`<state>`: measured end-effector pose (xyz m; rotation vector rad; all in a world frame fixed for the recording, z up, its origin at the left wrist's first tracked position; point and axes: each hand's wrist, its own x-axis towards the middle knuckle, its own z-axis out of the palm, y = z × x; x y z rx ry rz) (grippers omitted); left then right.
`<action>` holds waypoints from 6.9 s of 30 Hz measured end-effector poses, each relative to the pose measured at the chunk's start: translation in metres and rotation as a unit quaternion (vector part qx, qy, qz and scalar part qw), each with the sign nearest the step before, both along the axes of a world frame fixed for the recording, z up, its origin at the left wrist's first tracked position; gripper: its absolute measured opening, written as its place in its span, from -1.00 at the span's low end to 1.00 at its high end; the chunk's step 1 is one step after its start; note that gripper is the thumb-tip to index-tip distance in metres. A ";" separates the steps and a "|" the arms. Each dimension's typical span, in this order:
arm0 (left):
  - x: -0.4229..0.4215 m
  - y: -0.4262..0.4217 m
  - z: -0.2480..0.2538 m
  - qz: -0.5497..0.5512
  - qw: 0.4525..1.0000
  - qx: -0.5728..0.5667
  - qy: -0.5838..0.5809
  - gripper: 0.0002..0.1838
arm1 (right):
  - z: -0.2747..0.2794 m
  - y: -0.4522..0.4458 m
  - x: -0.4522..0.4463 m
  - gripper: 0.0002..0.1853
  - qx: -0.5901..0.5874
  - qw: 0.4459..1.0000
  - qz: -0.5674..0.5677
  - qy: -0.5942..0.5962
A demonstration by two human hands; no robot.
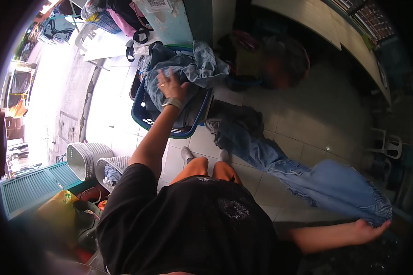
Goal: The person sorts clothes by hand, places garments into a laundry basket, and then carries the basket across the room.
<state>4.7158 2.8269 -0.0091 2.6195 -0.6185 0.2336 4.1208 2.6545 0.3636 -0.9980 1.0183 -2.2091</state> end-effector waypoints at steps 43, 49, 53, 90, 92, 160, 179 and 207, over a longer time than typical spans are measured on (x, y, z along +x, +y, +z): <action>0.029 0.107 -0.111 -0.145 0.844 0.367 0.363 -0.48 | -0.111 0.004 0.174 -0.70 0.042 0.955 0.086 0.280; 0.036 0.124 -0.107 -0.197 0.812 0.446 0.321 -0.68 | -0.069 0.015 0.200 -0.67 0.026 0.973 0.063 0.221; 0.046 0.124 -0.151 -0.337 0.710 0.581 0.213 -0.68 | -0.102 0.002 0.208 -0.66 0.017 0.971 0.114 0.210; 0.004 0.097 -0.058 -0.143 0.934 -0.054 0.323 -0.74 | -0.093 -0.037 0.104 -0.16 0.144 0.953 0.213 0.162; 0.032 0.098 -0.095 -0.116 0.951 0.083 0.273 -0.70 | -0.069 -0.041 0.082 -0.18 0.133 0.965 0.166 0.155; -0.138 0.005 0.034 -0.496 0.608 -0.261 0.563 -0.13 | -0.230 0.027 0.326 0.00 0.371 0.648 0.649 -0.143; -0.006 -0.009 -0.091 -0.190 0.961 -0.100 0.173 -0.77 | -0.339 -0.018 0.200 -0.57 0.494 0.709 0.324 0.385; 0.091 0.090 -0.001 -0.189 0.917 -0.246 0.252 -0.88 | -0.363 0.073 0.305 -0.55 0.356 0.516 0.621 0.471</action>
